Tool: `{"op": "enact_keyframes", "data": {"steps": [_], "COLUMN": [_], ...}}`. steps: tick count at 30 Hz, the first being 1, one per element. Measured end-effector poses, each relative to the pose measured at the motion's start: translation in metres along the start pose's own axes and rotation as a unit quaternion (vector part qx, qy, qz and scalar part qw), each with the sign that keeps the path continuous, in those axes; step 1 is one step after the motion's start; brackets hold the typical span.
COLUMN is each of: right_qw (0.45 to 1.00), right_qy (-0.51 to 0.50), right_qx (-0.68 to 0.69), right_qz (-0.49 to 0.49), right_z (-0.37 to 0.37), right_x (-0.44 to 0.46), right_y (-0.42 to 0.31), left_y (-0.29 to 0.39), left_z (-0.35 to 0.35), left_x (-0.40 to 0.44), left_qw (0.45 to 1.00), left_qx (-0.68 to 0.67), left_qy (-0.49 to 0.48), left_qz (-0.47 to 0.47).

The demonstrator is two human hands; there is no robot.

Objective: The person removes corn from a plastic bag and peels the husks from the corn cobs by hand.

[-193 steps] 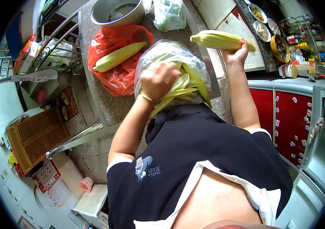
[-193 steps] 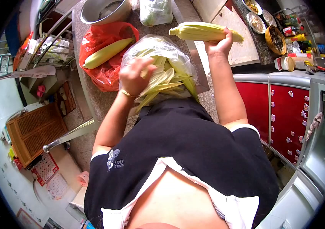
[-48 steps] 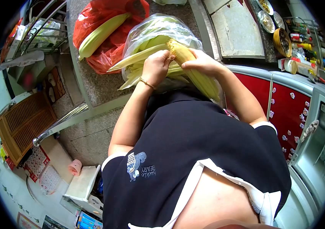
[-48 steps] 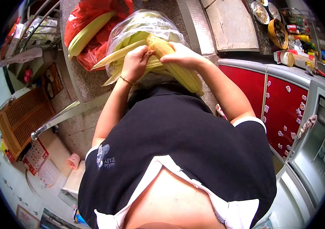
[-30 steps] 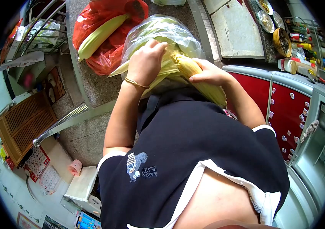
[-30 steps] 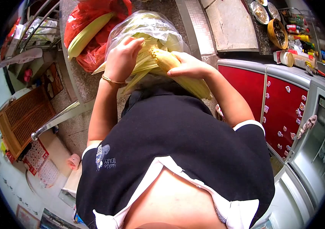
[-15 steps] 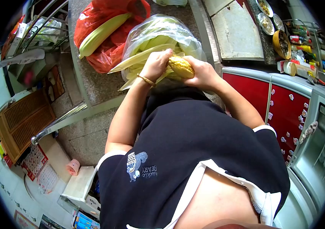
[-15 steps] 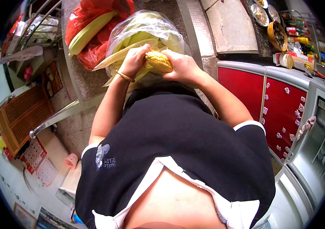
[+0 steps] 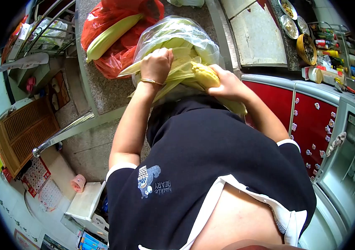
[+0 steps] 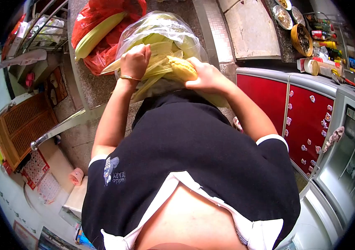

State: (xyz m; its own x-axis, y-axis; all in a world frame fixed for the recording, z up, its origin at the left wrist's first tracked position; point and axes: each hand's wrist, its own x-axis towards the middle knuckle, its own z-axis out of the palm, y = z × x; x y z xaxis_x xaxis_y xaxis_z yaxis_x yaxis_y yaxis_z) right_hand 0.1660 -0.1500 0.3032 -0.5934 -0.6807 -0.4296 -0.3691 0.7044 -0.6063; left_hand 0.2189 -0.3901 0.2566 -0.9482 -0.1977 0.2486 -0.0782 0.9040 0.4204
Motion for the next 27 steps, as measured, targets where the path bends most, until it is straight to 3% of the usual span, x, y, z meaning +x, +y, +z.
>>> {"op": "enact_keyframes", "data": {"steps": [2,4,6,7,8,10,12,15,18,20,22,23,24,27], "right_qw": [0.96,0.94,0.798,0.756,0.756,0.665,0.623,0.606,0.632,0.671,0.668,0.67,0.671,0.667], "right_qy": [-0.07,-0.123,-0.221,-0.241,-0.242,-0.233,-0.241,-0.237,-0.229,-0.211,-0.202,-0.208,-0.214,-0.217], "right_qx": [0.259,0.312,0.561,0.609,0.608,0.709,0.743,0.758,0.736,0.701,0.703,0.704,0.704,0.709], "right_qz": [-0.074,-0.067,0.012,0.015,0.016,0.021,0.045,0.048,0.086,0.117,0.136,0.115,0.093,0.072], "right_z": [0.003,-0.003,-0.006,-0.004,-0.003,0.002,0.007,0.009,0.011,0.013,0.016,0.017,0.018,0.019], "right_x": [0.0,0.0,-0.007,-0.005,-0.004,-0.001,0.003,0.007,0.014,0.018,0.021,0.023,0.025,0.026], "right_y": [0.021,0.021,0.017,0.022,0.025,0.029,0.033,0.031,0.026,0.022,0.015,0.014,0.014,0.012], "left_y": [0.006,0.01,0.007,0.008,0.007,0.011,0.008,0.009,0.025,0.03,0.027,0.024,0.023,0.024], "left_z": [-0.01,-0.008,0.0,0.0,0.001,-0.011,-0.009,-0.011,-0.02,-0.016,-0.008,-0.005,-0.007,-0.012], "left_x": [0.003,0.004,0.005,0.003,0.001,0.003,0.005,0.008,0.008,0.006,0.005,0.005,0.006,0.004], "left_qw": [0.997,0.995,0.987,0.984,0.984,0.982,0.992,0.99,0.997,0.987,0.982,0.927,0.833,0.836], "left_qx": [0.035,-0.005,0.03,0.063,0.062,0.038,-0.072,-0.116,-0.066,-0.148,-0.176,-0.35,-0.508,-0.505], "left_qy": [0.032,-0.009,-0.049,-0.053,-0.053,0.027,0.021,0.025,-0.018,-0.069,-0.068,-0.103,-0.134,-0.109], "left_qz": [0.06,0.095,0.149,0.159,0.157,0.182,0.103,0.071,0.038,-0.003,0.002,-0.088,-0.174,-0.186]}}
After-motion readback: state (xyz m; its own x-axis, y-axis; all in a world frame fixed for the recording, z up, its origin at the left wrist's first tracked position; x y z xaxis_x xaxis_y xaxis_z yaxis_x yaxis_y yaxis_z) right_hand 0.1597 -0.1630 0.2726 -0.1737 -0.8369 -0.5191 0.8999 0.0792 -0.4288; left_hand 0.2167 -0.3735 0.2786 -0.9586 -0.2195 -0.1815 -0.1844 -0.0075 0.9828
